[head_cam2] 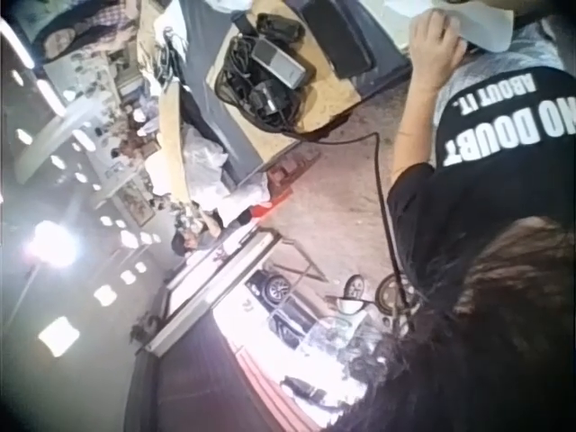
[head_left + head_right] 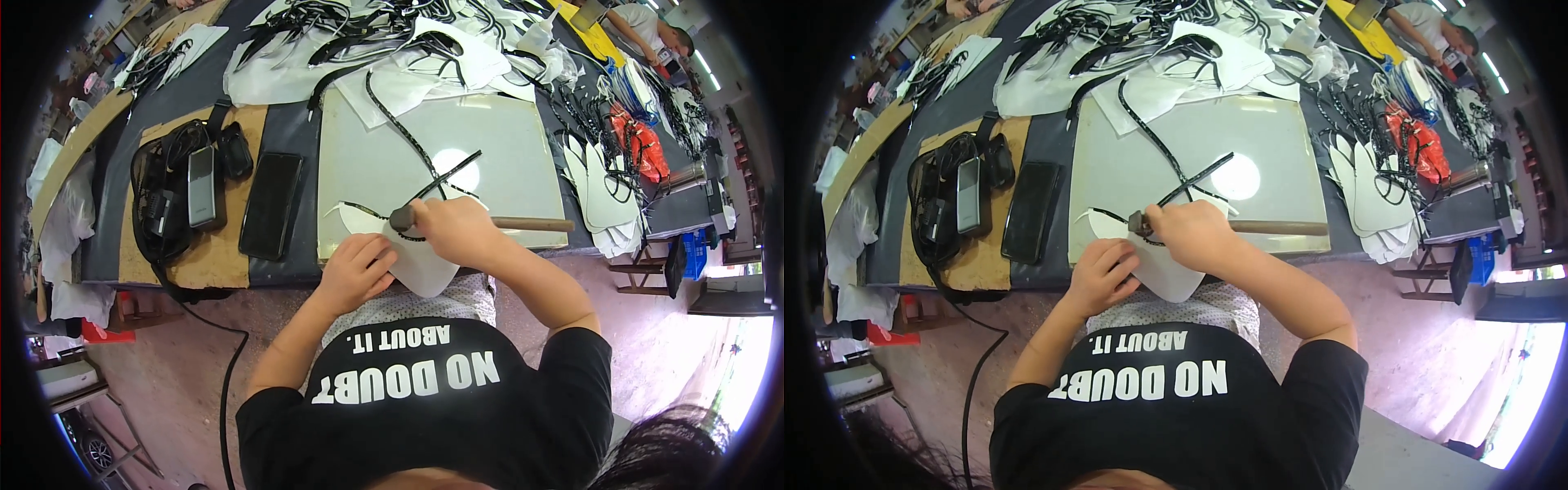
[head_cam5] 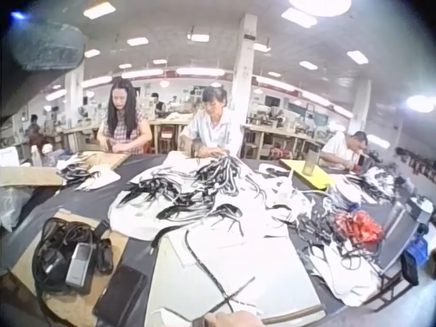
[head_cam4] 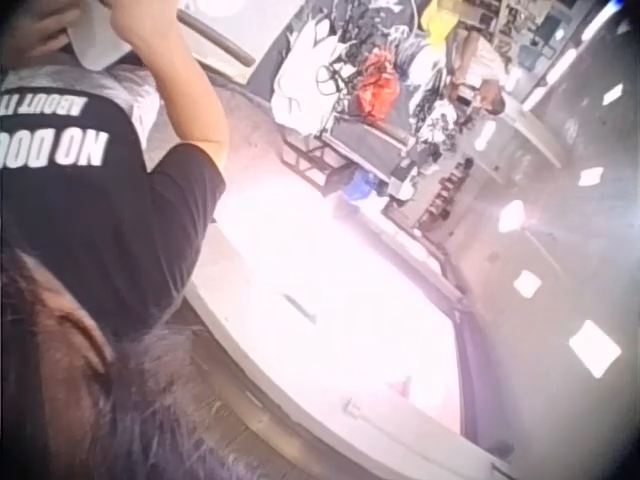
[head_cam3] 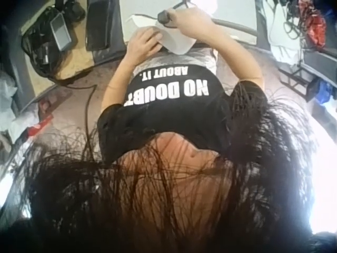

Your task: Hammering and flattening the edges of leather shoe components on a workbench.

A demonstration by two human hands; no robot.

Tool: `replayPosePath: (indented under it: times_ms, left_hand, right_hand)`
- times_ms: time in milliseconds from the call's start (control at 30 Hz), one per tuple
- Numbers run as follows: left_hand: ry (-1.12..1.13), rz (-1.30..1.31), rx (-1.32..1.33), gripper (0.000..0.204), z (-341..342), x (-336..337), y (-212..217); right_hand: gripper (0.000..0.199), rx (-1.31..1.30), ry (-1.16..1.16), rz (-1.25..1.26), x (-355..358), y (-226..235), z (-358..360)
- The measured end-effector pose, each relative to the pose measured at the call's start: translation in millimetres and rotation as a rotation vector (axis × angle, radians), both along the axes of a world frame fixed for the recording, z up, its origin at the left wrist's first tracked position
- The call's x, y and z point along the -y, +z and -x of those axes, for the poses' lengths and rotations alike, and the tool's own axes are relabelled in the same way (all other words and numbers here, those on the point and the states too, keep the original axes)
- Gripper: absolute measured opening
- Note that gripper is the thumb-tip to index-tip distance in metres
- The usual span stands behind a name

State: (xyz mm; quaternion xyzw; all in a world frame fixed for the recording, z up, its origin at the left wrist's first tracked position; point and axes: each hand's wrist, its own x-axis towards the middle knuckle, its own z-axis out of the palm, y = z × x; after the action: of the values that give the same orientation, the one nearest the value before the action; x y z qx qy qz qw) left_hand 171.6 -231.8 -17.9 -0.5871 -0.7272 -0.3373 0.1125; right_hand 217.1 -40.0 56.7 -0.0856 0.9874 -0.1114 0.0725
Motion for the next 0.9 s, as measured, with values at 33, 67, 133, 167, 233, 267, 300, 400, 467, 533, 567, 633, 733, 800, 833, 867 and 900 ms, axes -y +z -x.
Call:
replayPosePath:
  times_ms: [33, 67, 133, 167, 233, 267, 300, 400, 467, 533, 567, 633, 733, 800, 833, 867, 900]
  left_hand:
    - [-0.002, 0.003, -0.007, 0.035, 0, 0, 1]
    - [0.024, 0.017, -0.014, 0.036, -2, -1, 2]
    - [0.055, 0.032, -0.021, 0.036, -3, -3, 3]
    - [0.038, 0.022, -0.012, 0.036, -3, -7, 4]
    - [0.015, 0.012, -0.004, 0.036, -5, -11, 4]
    - [0.019, 0.009, -0.004, 0.036, -4, -12, 1]
    - [0.023, 0.007, -0.005, 0.036, -4, -13, 0]
    - [0.025, -0.011, -0.001, 0.034, -3, -14, -1]
    - [0.039, -0.027, 0.001, 0.034, -6, -14, -3]
    - [0.060, -0.044, 0.012, 0.034, -9, -15, -4]
    - [0.058, -0.044, 0.003, 0.034, -7, -16, -4]
    - [0.057, -0.044, 0.000, 0.034, -7, -14, -4]
    - [0.067, -0.037, 0.009, 0.034, -6, -11, -7]
    - [0.069, -0.059, 0.023, 0.033, -6, -11, -9]
    - [0.073, -0.059, 0.028, 0.033, -5, -12, -9]
    - [0.068, -0.064, 0.016, 0.034, -4, -13, -10]
    - [0.063, -0.068, 0.003, 0.034, -3, -14, -10]
  right_hand:
    - [0.018, -0.044, -0.048, 0.019, -4, -2, -2]
    - [0.018, -0.046, -0.043, 0.021, -6, 0, -5]
    - [0.018, -0.116, -0.171, 0.119, -6, 3, -13]
    - [0.018, -0.147, -0.145, 0.046, -3, -5, -17]
    - [0.018, -0.064, -0.113, 0.009, -1, -13, -18]
    - [0.018, 0.020, -0.072, -0.026, 2, -14, -15]
    - [0.019, 0.001, -0.053, -0.016, 2, -14, -12]
    - [0.019, 0.029, 0.027, -0.067, -2, -5, -5]
    - [0.019, 0.043, 0.026, -0.079, -4, -3, -5]
    - [0.019, 0.065, 0.033, -0.093, -5, 0, -5]
    - [0.019, 0.085, 0.025, -0.097, -4, 3, -4]
    - [0.020, 0.110, 0.020, -0.102, -1, 2, -3]
    - [0.019, 0.094, 0.000, -0.073, 3, -6, -3]
    - [0.019, 0.091, -0.035, -0.071, 5, -11, -4]
    - [0.019, 0.096, -0.032, -0.072, 6, -10, -3]
    - [0.020, 0.098, -0.035, -0.073, 9, -5, -3]
    - [0.020, 0.099, -0.038, -0.073, 11, 0, -1]
